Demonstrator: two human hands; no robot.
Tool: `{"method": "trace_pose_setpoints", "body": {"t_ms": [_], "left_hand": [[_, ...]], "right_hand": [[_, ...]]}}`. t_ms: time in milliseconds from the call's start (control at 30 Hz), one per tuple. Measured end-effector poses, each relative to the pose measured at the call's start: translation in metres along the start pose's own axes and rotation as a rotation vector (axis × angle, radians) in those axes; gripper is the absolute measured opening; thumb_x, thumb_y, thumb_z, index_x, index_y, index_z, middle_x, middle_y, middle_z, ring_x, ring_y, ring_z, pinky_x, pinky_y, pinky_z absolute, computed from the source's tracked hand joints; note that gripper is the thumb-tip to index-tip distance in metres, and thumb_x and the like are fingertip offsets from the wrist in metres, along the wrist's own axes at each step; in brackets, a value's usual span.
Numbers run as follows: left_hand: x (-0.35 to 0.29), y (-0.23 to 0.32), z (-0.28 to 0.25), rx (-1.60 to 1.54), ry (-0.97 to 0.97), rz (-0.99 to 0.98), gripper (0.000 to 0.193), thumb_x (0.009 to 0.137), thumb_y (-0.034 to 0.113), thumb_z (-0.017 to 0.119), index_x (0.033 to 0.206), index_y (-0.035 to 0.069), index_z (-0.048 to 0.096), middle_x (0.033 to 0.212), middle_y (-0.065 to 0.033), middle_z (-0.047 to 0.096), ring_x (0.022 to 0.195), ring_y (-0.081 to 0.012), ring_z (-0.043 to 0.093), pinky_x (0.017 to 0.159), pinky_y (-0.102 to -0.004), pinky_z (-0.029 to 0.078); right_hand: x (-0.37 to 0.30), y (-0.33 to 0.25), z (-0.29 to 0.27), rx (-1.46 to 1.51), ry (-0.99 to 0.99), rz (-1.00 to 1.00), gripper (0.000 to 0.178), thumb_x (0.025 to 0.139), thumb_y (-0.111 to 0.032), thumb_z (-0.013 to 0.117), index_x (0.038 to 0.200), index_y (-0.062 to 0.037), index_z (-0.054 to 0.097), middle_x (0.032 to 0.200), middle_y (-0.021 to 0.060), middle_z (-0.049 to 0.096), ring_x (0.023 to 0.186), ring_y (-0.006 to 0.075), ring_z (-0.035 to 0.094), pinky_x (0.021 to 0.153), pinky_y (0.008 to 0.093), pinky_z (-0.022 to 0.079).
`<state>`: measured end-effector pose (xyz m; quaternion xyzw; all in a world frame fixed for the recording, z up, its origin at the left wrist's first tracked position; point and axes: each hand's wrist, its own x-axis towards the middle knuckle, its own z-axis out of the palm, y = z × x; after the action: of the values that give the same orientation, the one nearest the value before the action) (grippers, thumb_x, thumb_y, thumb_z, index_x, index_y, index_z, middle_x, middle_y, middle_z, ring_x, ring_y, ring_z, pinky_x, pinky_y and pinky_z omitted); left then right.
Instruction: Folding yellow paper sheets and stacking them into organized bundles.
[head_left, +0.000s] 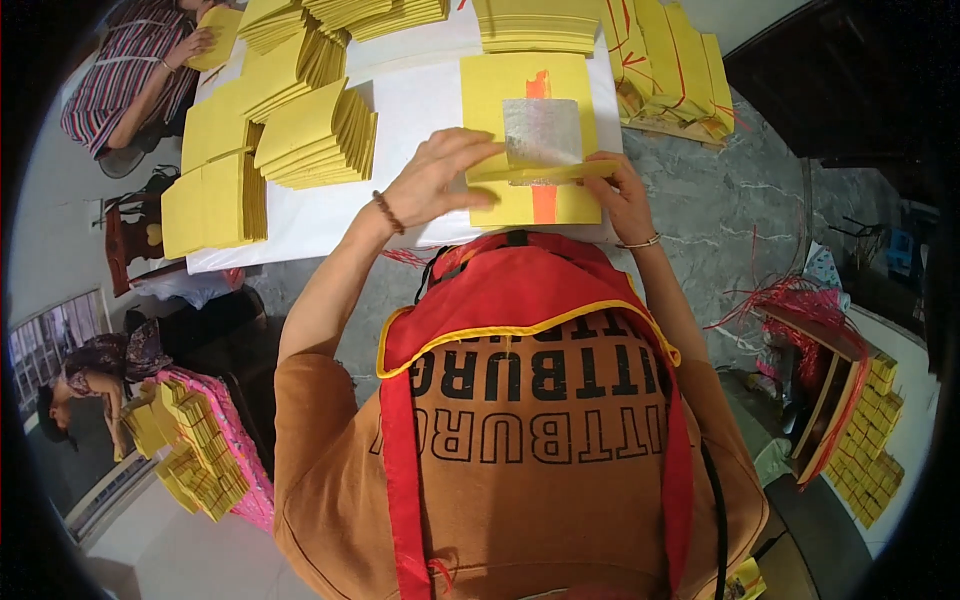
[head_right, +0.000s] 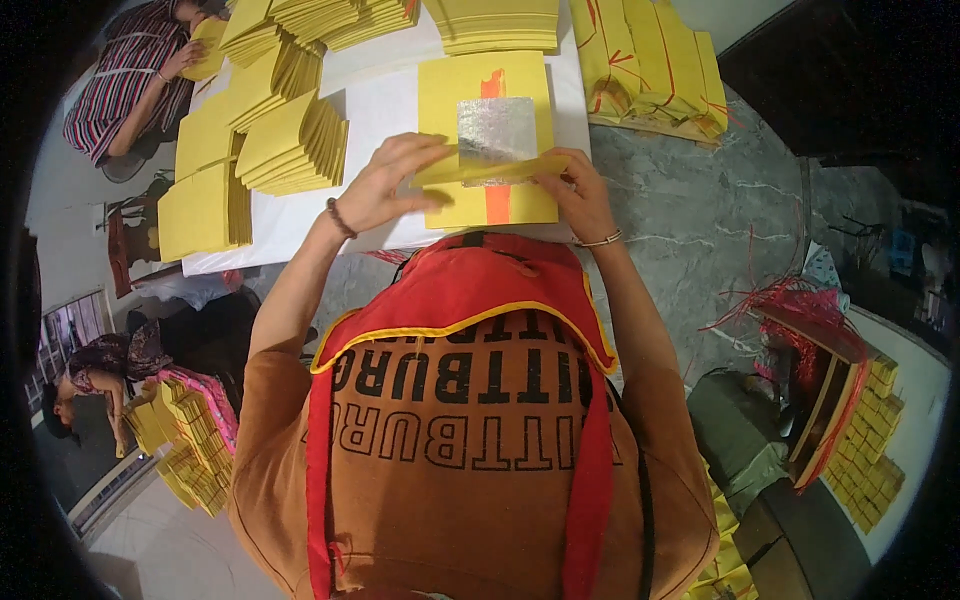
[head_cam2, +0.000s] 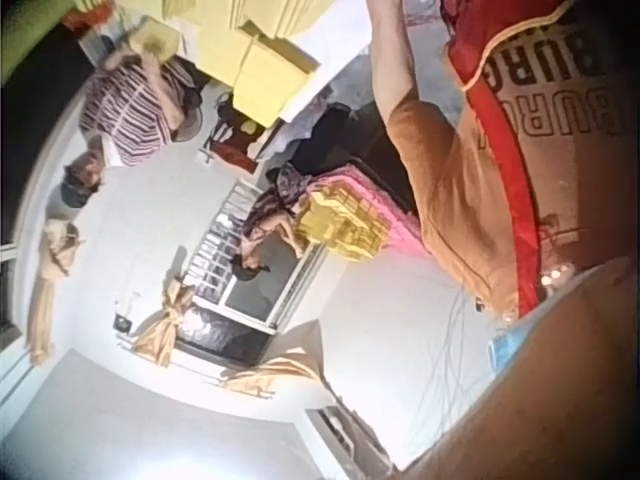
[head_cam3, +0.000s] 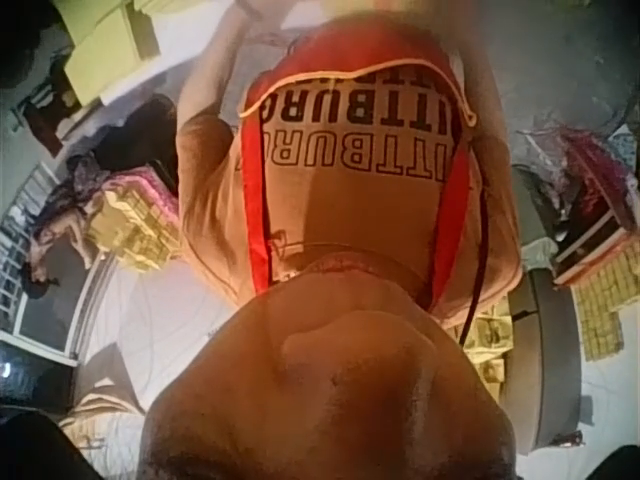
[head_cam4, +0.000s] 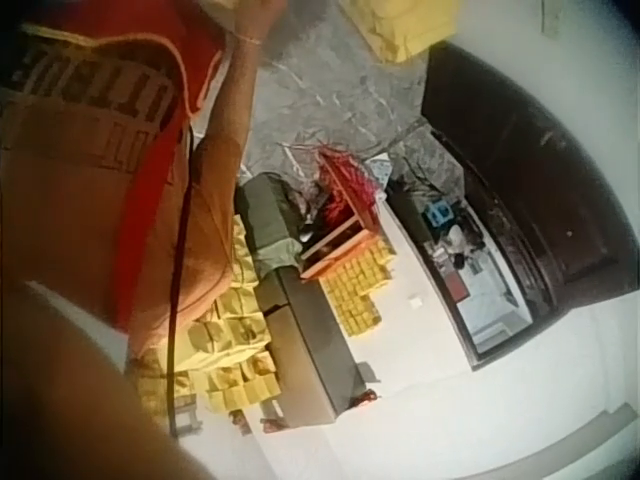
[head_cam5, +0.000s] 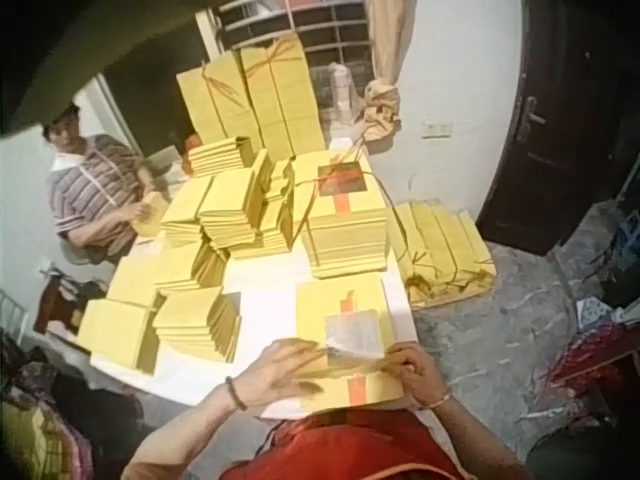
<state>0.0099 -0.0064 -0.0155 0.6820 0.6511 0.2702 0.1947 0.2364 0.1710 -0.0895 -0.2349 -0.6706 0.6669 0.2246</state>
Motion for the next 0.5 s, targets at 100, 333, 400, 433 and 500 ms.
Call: {"method": "trace_pose_setpoints", "body": {"t_ms": [100,333,400,433,500], "left_hand": [[0.002,-0.019,0.015,0.186,0.158,0.02,0.032,0.082,0.022,0.06,0.111,0.008,0.061,0.113,-0.0128,0.057,0.107,-0.03,0.048,0.091,-0.0383,0.039],[-0.007,-0.004,0.007,0.247,0.301,0.119,0.032,0.077,0.009,0.057,0.107,0.013,0.062,0.102,-0.008,0.061,0.098,-0.0267,0.054,0.083,-0.0362,0.042],[-0.016,0.008,0.007,0.355,0.289,0.194,0.036,0.073,0.006,0.056,0.107,0.015,0.062,0.099,-0.0062,0.061,0.094,-0.0226,0.056,0.08,-0.0353,0.042],[-0.021,0.013,0.009,0.353,0.29,0.192,0.036,0.073,0.006,0.056,0.107,0.015,0.062,0.099,-0.0062,0.061,0.094,-0.0226,0.056,0.08,-0.0353,0.042],[-0.031,0.019,0.015,0.205,0.198,0.114,0.035,0.072,0.005,0.057,0.106,0.012,0.062,0.096,-0.0049,0.062,0.091,-0.0203,0.057,0.08,-0.0347,0.042]], "right_hand": [[0.003,0.003,-0.005,-0.043,-0.022,0.013,0.029,0.078,-0.005,0.064,0.107,-0.0064,0.06,0.111,0.0069,0.055,0.102,0.0213,0.054,0.088,0.0301,0.042],[0.01,-0.029,-0.008,-0.809,0.049,-0.571,0.033,0.073,-0.013,0.067,0.105,-0.0113,0.061,0.124,0.0054,0.052,0.114,0.0296,0.049,0.095,0.0398,0.036],[0.001,-0.035,-0.007,-0.85,-0.034,-0.681,0.028,0.074,-0.015,0.066,0.102,-0.0129,0.062,0.119,0.0032,0.057,0.114,0.0257,0.051,0.092,0.0391,0.037],[-0.004,-0.037,-0.008,-0.851,-0.036,-0.68,0.028,0.074,-0.015,0.066,0.102,-0.0129,0.062,0.119,0.0032,0.057,0.114,0.0257,0.051,0.092,0.0391,0.037],[-0.013,-0.039,-0.011,-0.716,-0.266,-0.542,0.023,0.076,-0.013,0.064,0.099,-0.013,0.063,0.109,0.003,0.062,0.108,0.0234,0.055,0.089,0.038,0.037]]}}
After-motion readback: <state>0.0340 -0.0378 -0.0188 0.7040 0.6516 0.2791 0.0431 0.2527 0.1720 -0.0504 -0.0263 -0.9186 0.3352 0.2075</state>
